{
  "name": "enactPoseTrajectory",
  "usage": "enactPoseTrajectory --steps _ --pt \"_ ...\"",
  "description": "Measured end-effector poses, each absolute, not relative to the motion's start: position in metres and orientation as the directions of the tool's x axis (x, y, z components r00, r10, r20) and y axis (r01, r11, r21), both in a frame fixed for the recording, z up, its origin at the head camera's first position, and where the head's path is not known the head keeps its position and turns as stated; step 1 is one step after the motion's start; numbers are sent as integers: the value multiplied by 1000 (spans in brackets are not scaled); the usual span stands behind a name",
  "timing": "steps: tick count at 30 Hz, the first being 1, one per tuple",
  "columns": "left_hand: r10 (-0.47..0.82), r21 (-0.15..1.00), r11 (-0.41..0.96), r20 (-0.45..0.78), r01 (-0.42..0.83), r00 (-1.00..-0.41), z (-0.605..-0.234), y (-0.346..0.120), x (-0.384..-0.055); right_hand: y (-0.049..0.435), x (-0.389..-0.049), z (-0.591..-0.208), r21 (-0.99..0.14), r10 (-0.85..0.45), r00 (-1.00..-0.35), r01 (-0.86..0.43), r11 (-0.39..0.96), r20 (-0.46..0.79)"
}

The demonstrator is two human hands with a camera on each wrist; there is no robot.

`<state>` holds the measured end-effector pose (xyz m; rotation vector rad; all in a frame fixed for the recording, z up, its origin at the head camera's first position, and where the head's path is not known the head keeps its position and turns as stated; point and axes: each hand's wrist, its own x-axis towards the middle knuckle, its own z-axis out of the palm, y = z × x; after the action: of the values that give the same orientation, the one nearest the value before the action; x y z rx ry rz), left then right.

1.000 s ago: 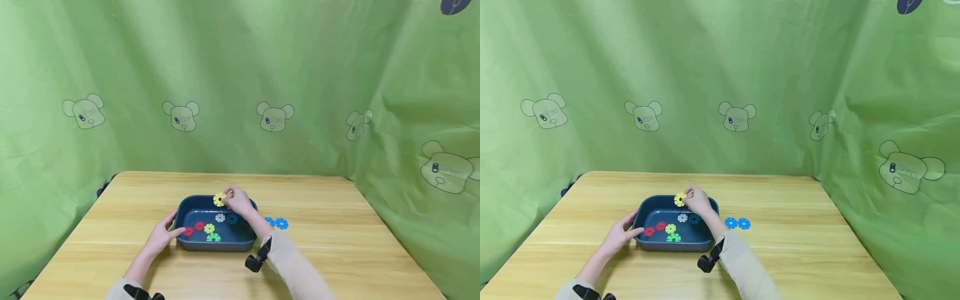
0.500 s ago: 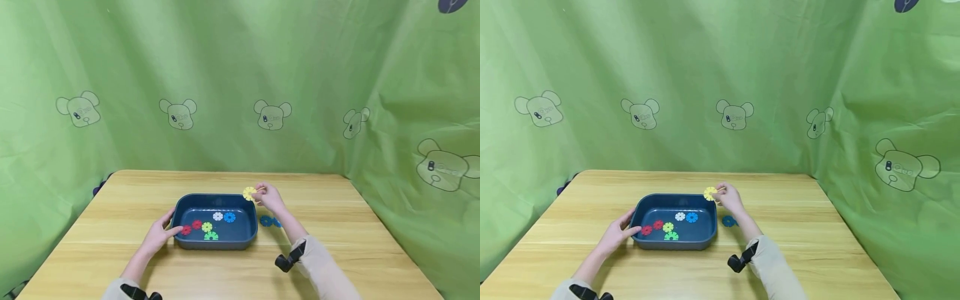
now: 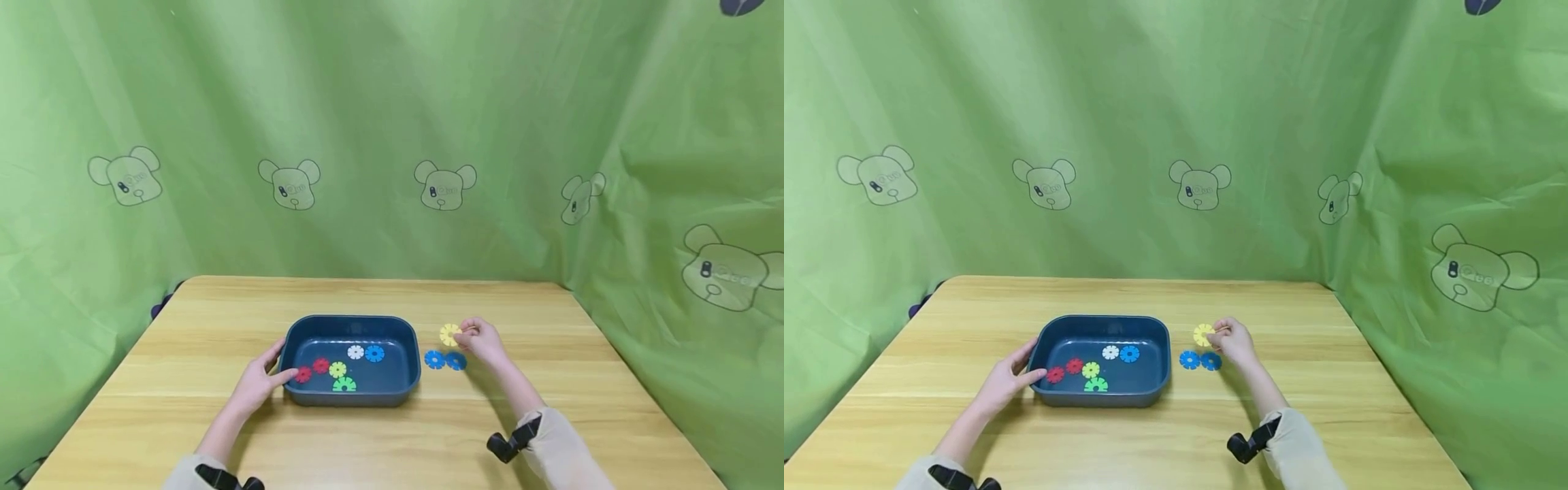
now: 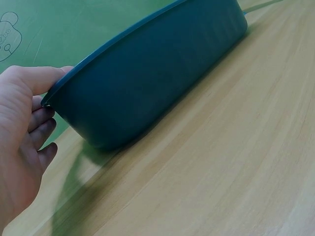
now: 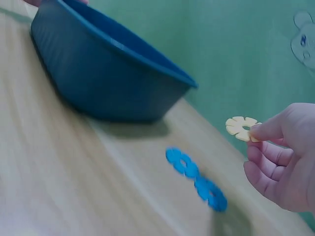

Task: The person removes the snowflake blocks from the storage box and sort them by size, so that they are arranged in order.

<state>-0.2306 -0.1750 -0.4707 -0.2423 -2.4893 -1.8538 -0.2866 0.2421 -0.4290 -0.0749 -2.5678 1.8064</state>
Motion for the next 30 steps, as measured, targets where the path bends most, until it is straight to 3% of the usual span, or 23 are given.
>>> enactPoseTrajectory --steps 19,30 --pt "106 947 292 111 137 -988 -470 -175 -229 297 -273 -465 -868 111 -989 138 476 -96" --pt "105 950 286 97 123 -990 -469 -174 -229 298 -275 -472 -771 139 -990 108 627 -26"
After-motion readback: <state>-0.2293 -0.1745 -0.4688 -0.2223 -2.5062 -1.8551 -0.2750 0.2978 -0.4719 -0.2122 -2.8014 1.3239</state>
